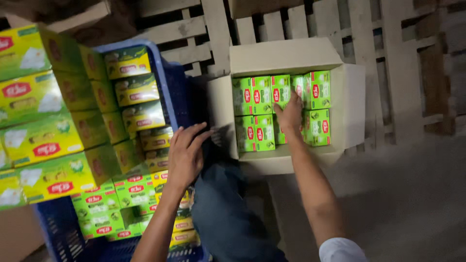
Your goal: The person sits on the floor with a blue crate on their lap and repeatedly transfers small green and yellow boxes from the crate into a larger cardboard box. The person handles the boxes one at a time or in small groups, arranging them neatly inside the cardboard box.
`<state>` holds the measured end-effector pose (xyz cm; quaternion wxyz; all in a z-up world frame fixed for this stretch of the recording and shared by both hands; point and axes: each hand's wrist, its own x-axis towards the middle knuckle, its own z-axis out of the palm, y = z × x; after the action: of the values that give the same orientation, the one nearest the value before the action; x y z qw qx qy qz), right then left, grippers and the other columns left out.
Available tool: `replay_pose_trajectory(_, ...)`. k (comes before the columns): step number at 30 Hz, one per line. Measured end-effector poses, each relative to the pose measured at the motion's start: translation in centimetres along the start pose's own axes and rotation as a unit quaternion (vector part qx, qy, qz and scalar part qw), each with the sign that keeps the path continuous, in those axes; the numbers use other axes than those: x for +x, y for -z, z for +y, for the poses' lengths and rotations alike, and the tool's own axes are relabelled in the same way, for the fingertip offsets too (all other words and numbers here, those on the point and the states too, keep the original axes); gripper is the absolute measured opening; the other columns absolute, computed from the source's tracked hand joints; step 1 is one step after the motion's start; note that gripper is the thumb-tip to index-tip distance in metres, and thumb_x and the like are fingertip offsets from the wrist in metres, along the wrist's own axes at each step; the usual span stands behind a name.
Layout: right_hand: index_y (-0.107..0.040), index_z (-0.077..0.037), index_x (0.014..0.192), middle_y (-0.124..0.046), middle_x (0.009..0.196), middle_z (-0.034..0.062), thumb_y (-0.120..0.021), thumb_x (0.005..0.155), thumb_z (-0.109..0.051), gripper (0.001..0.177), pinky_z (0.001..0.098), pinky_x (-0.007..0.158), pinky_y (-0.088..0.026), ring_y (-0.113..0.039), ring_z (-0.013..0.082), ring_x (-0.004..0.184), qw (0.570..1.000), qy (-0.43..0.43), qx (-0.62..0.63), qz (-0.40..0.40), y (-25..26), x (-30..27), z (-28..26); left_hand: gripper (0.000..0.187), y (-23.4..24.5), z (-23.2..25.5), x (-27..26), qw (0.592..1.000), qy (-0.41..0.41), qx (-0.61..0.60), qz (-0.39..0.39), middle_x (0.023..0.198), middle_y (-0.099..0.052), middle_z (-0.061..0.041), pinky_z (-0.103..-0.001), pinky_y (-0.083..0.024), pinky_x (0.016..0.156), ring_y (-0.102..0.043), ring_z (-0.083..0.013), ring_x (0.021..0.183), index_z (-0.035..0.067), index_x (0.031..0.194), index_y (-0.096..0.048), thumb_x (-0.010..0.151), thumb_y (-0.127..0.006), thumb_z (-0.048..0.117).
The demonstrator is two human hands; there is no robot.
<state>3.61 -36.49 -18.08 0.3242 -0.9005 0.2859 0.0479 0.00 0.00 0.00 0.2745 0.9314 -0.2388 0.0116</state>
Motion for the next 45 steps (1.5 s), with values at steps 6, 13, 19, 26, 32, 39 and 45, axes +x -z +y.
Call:
replay_pose_trajectory(6, -0.032, 0.0, 0.169, -0.046, 0.161, 0.0342, -0.087, 0.084, -0.013, 0.102, 0.0737, 0.11, -0.054, -0.056, 0.0599, 0.139, 1.0, -0.022, 0.015, -0.008, -0.2, 1.1, -2.3, 0.053, -0.2, 0.3, 0.2, 1.0, 0.021, 0.005, -0.003, 0.146, -0.071, 0.001, -0.046, -0.035, 0.128, -0.065, -0.0225, 0.139, 0.028, 0.136, -0.075, 0.094, -0.062, -0.001)
replay_pose_trajectory(13, -0.032, -0.001, 0.17, -0.053, 0.156, 0.0301, -0.086, 0.082, -0.016, 0.105, 0.0723, 0.111, -0.049, -0.059, 0.0527, 0.14, 0.997, -0.055, -0.013, 0.053, 0.3, 0.3, -4.5, 0.053, 0.1, 0.8, 0.4, 0.999, 0.02, -0.002, 0.028, 0.141, -0.074, -0.002, -0.045, -0.038, 0.126, -0.069, -0.0231, 0.134, 0.025, 0.133, -0.076, 0.091, -0.065, -0.004)
replay_pose_trajectory(19, -0.048, -0.007, 0.158, -0.061, 0.143, 0.0234, -0.096, 0.077, -0.038, 0.099, 0.0681, 0.106, -0.053, -0.063, 0.0474, 0.134, 0.996, -0.047, 0.039, 0.069, -6.0, 3.2, 6.0, 0.048, -0.2, 0.5, 0.4, 0.999, 0.019, 0.004, 0.031, 0.139, -0.075, -0.002, -0.046, -0.039, 0.126, -0.071, -0.023, 0.131, 0.024, 0.13, -0.077, 0.09, -0.067, -0.002)
replay_pose_trajectory(26, -0.059, -0.011, 0.15, -0.064, 0.135, 0.0207, -0.095, 0.07, -0.034, 0.09, 0.0644, 0.105, -0.056, -0.066, 0.0474, 0.129, 0.993, -0.051, 0.019, 0.104, -0.5, 0.4, 3.9, 0.04, 0.0, 0.1, -0.3, 1.0, 0.014, -0.015, 0.018, 0.135, -0.076, -0.001, -0.046, -0.036, 0.128, -0.071, -0.0227, 0.13, 0.023, 0.129, -0.078, 0.096, -0.068, 0.003)
replay_pose_trajectory(32, -0.06, -0.019, 0.152, -0.063, 0.137, 0.0141, -0.094, 0.071, -0.035, 0.09, 0.0649, 0.106, -0.056, -0.064, 0.0462, 0.132, 0.998, 0.041, -0.019, 0.044, 4.6, -1.0, 5.2, 0.029, 2.0, 1.3, -1.7, 0.988, 0.055, -0.142, -0.008, 0.132, -0.078, -0.004, -0.052, -0.023, 0.134, -0.069, -0.0255, 0.135, 0.022, 0.133, -0.076, 0.107, -0.064, 0.014)
replay_pose_trajectory(39, -0.059, -0.015, 0.156, -0.058, 0.143, 0.0139, -0.091, 0.07, -0.033, 0.093, 0.0569, 0.112, -0.055, -0.059, 0.0435, 0.135, 0.99, 0.12, -0.073, 0.01, 9.8, -5.5, 1.4, 0.029, 6.1, 2.7, -9.6, 0.972, 0.07, -0.195, 0.108, 0.121, -0.08, -0.007, -0.051, -0.048, 0.119, -0.074, -0.0332, 0.123, 0.016, 0.128, -0.08, 0.102, -0.074, 0.005)
replay_pose_trajectory(45, -0.062, -0.007, 0.155, -0.061, 0.14, 0.0211, -0.092, 0.075, -0.022, 0.086, 0.0603, 0.113, -0.05, -0.059, 0.0491, 0.134, 0.945, 0.323, -0.017, 0.046, 13.2, -12.0, -9.0, 0.033, 9.1, 1.0, -18.1, 0.962, 0.162, -0.161, 0.147, 0.112, -0.083, -0.003, -0.045, -0.058, 0.105, -0.079, -0.0288, 0.11, 0.021, 0.132, -0.081, 0.103, -0.076, 0.008)
